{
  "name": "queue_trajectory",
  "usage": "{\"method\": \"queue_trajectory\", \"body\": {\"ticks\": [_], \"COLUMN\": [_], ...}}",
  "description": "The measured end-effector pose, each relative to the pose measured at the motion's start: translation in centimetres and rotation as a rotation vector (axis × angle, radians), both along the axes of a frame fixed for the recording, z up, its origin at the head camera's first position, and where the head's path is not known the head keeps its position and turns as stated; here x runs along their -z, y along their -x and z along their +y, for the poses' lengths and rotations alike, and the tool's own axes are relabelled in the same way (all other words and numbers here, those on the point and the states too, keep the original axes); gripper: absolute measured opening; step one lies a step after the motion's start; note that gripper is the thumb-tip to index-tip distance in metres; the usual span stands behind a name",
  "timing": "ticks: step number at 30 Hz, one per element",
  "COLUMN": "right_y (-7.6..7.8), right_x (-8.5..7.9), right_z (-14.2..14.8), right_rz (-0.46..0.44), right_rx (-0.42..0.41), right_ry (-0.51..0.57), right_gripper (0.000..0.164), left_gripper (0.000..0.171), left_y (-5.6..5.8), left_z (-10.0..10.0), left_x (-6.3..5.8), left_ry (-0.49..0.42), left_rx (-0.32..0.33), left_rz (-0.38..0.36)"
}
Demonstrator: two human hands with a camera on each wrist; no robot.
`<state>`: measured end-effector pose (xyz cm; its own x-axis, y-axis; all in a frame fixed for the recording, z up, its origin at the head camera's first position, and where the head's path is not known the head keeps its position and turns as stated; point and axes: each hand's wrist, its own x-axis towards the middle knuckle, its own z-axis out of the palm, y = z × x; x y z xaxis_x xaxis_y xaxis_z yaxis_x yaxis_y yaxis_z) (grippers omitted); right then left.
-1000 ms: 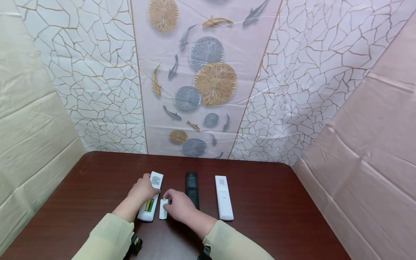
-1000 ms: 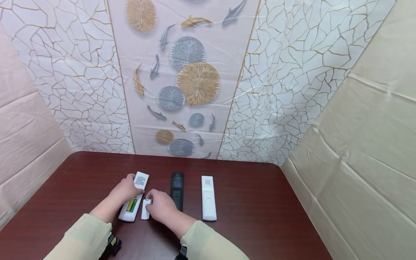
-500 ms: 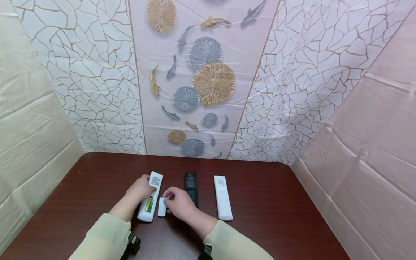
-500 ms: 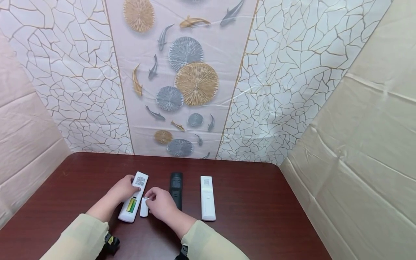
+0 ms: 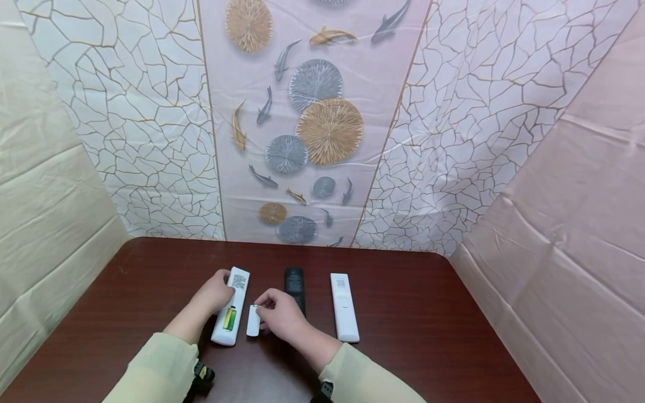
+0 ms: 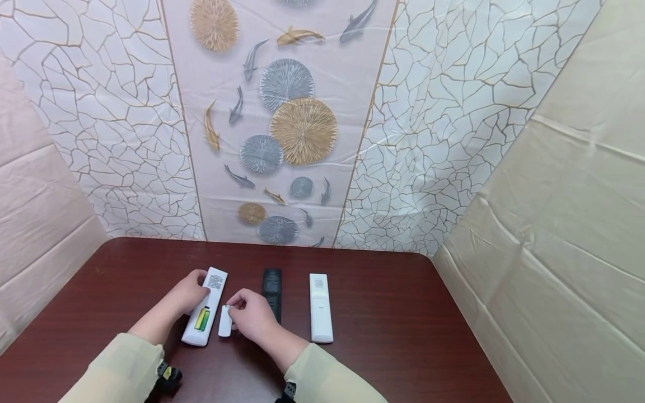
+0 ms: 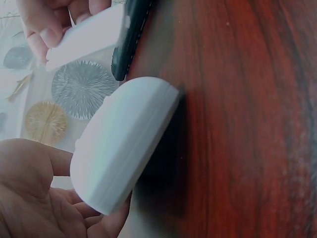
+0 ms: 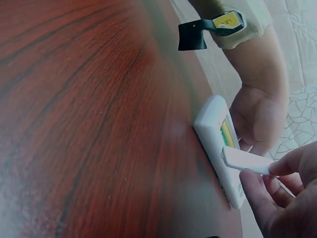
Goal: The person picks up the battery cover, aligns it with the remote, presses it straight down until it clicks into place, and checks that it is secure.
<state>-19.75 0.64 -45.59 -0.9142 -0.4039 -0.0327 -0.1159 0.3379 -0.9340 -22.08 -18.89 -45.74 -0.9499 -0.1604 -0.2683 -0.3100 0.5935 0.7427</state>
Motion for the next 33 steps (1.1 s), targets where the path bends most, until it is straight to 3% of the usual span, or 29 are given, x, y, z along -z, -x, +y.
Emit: {"method": "queue_trajectory", "body": {"ticks": [14,25,33], "right_y": [-0.1,0.0,0.1], "right_x": [-1.3,-1.7,-2.1], "right_z": [2.2,3.6,3.9], "right_rz": [-0.022,-0.056,-0.063], "right_rx": [0.009,0.052,0.059], "right_ry": [0.049,0.086,0.112], "right_gripper": [0.006,0.009,0.01], "left_gripper": [0.054,0.055,0.055], "left_y": [0.2,0.3,0.2], "left_z": [-0.1,0.5,0.8], "left_x": [1.0,-0.1,-0.6], "left_ry": [-0.201,-0.384,-0.397], "left_rx": [-0.041,-0.059,-0.036], "left_rz": [0.03,0.042,0.068]}}
